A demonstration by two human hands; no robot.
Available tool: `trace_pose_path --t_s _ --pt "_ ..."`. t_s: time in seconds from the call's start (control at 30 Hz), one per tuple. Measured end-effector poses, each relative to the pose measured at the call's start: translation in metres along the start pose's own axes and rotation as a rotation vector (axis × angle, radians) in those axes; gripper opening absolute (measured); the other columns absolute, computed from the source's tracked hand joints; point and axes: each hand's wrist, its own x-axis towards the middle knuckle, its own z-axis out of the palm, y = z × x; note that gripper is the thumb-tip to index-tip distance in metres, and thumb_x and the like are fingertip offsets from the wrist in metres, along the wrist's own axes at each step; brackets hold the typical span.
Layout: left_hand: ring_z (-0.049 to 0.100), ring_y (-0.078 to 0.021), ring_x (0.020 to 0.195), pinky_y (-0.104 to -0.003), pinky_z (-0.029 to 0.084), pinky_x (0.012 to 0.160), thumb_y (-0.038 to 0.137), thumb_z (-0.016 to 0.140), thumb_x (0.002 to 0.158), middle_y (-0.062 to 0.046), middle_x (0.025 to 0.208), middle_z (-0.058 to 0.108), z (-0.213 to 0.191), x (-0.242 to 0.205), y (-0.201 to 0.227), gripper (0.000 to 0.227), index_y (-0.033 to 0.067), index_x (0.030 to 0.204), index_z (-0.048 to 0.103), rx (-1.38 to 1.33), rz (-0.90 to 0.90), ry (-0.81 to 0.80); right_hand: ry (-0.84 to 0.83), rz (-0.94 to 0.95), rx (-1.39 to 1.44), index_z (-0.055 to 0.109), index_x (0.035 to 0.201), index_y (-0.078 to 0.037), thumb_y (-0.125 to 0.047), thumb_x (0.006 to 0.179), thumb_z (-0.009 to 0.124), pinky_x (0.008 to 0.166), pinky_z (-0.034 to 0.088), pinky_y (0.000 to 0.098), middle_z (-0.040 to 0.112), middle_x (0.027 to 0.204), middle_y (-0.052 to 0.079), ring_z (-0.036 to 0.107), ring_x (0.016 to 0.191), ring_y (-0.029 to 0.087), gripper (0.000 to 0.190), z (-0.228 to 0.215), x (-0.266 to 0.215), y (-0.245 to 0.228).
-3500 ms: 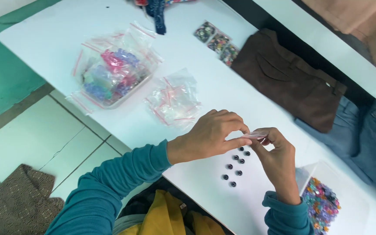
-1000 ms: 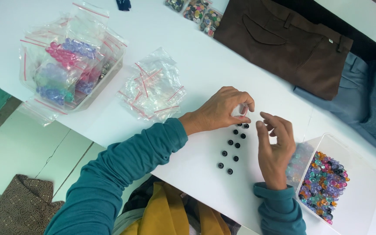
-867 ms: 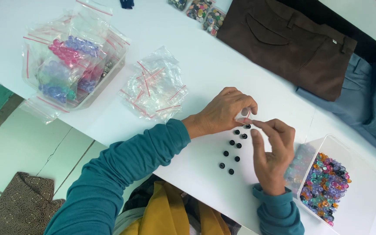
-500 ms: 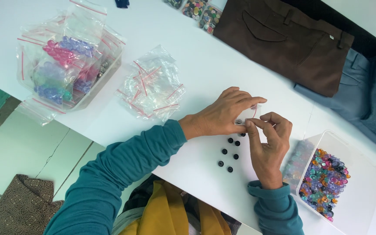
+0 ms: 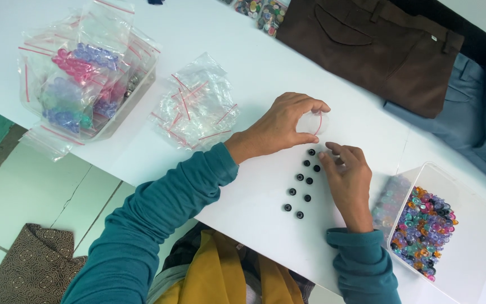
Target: Sort small buttons from a container and place them into small plastic bags
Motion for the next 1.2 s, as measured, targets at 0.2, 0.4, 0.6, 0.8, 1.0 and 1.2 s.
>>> trace_pose_path --t_s 0.2,0.4,0.6,0.8,1.0,1.2 --pt "0.055 -0.0274 0.128 -0.054 0.029 0.117 0.033 0.091 0.081 -0.004 0.122 0.06 -0.009 0.001 0.005 0.065 0.0165 0.135 0.059 0.113 -0.066 -0.04 -0.077 0.018 -0.052 0.076 0.12 -0.001 -0.016 0.096 0.08 0.073 0.057 0.035 0.066 0.105 0.02 0.07 0.09 0.031 0.029 0.007 0.004 -0.008" --pt "0.052 -0.027 0.13 -0.061 0.022 0.118 0.04 0.092 0.08 0.0 0.121 0.056 -0.002 0.001 -0.002 0.065 0.0228 0.134 0.06 0.137 -0.104 -0.094 -0.069 -0.049 0.004 0.078 0.112 0.001 -0.01 0.096 0.079 0.067 0.058 0.0302 0.066 0.096 0.015 0.071 0.085 0.027 0.019 0.02 0.009 0.001" --pt "0.054 -0.0287 0.127 -0.065 0.021 0.118 0.042 0.093 0.078 -0.001 0.115 0.059 -0.005 0.0 0.01 0.063 0.0204 0.129 0.063 0.097 -0.065 -0.091 0.191 -0.22 0.157 0.077 0.12 0.0 -0.006 0.1 0.08 0.07 0.052 0.0345 0.063 0.097 0.015 0.067 0.082 0.026 0.021 0.002 0.003 -0.001" --pt "0.055 -0.0277 0.128 -0.065 0.019 0.12 0.044 0.092 0.078 0.0 0.114 0.061 0.002 -0.003 0.017 0.062 0.02 0.128 0.065 0.02 -0.034 -0.132 0.263 -0.269 0.245 0.073 0.127 0.003 -0.001 0.106 0.074 0.078 0.054 0.0372 0.057 0.102 0.015 0.065 0.091 0.027 0.022 -0.013 -0.008 -0.016" --pt "0.054 -0.0281 0.128 -0.067 0.018 0.12 0.045 0.092 0.077 0.0 0.113 0.061 0.004 -0.003 0.02 0.064 0.0201 0.129 0.065 -0.002 -0.015 -0.141 0.264 -0.291 0.254 0.073 0.128 0.004 0.0 0.103 0.076 0.077 0.055 0.0398 0.057 0.103 0.016 0.066 0.093 0.03 0.026 -0.011 -0.011 -0.019" --pt "0.054 -0.0277 0.128 -0.067 0.018 0.12 0.045 0.093 0.076 0.0 0.114 0.062 0.003 -0.004 0.021 0.065 0.0194 0.129 0.065 0.018 -0.012 -0.151 0.283 -0.32 0.256 0.071 0.131 0.005 0.0 0.103 0.076 0.076 0.054 0.0395 0.057 0.104 0.016 0.064 0.093 0.029 0.029 -0.01 -0.01 -0.019"
